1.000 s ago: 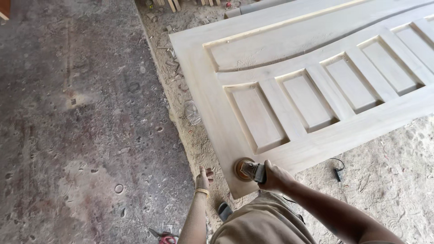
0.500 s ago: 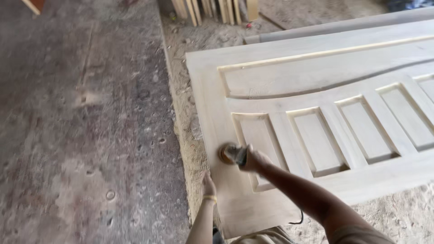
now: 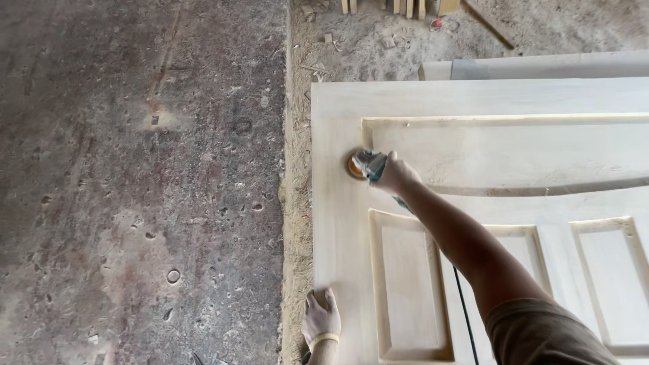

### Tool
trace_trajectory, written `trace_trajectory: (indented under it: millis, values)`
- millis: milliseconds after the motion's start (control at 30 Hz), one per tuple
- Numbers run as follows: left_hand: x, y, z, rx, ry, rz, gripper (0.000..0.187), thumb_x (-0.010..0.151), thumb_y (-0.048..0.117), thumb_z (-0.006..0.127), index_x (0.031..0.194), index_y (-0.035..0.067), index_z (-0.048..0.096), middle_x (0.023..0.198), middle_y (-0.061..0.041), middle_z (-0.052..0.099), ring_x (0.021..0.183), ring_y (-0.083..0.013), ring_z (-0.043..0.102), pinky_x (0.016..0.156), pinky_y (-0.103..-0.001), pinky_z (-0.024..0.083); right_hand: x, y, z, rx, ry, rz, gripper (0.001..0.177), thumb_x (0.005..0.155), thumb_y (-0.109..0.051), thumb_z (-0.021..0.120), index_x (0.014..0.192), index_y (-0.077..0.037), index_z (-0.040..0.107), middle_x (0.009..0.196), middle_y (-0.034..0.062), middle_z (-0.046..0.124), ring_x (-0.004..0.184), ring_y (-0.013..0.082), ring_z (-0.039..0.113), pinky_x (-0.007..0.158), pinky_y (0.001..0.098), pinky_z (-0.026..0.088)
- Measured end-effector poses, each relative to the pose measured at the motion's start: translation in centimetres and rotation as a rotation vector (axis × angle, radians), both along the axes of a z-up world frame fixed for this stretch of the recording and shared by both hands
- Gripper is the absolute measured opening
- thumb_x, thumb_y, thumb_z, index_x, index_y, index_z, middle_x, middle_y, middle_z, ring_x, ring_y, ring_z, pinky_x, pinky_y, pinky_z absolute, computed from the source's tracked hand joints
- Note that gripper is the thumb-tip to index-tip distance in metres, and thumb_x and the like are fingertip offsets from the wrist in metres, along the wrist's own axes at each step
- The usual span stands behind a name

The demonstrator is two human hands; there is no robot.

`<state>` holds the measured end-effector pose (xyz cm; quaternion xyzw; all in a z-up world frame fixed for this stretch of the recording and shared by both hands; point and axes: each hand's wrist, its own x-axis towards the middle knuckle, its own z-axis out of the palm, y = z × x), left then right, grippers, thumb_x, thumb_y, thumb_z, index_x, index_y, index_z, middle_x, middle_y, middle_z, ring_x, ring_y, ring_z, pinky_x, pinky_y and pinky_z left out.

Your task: The person uses an electric sander to smooth the surface of a large wooden door with recessed panels. They systematically move the sander across the flat surfaces and edges of the door, generating sawdust.

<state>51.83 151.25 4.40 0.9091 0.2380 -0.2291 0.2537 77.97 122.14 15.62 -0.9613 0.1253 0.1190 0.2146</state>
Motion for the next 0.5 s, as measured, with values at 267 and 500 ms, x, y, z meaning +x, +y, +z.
trace_trajectory:
  millis: [267,500]
  values:
    - [0.0,-0.1,-0.5,0.116,-0.208,-0.025,0.074,0.092,0.067,0.034,0.133,0.006,0.046,0.119,-0.021,0.068,0.091,-0.0369,0.074,0.07,-0.049,0.064,12.4,-2.2,-0.8,-0.318,-0.419,0.443,0.08,0.073,-0.032,0.081,0.139,-0.006,0.044,0.131,0.0181,0.069,0.109,0.0331,0.071,0.085,0.0489,0.056]
    - [-0.6,-0.2,-0.7,0.143,0.009,-0.005,0.072,0.094,0.068,0.031,0.138,0.012,0.047,0.111,-0.017,0.073,0.088,-0.0341,0.076,0.074,-0.047,0.064,14.8,1.6,0.5,0.063,-0.013,-0.052,0.094,0.077,-0.038,0.081,0.137,0.016,0.032,0.121,0.0295,0.064,0.111,0.0371,0.068,0.091,0.0412,0.058]
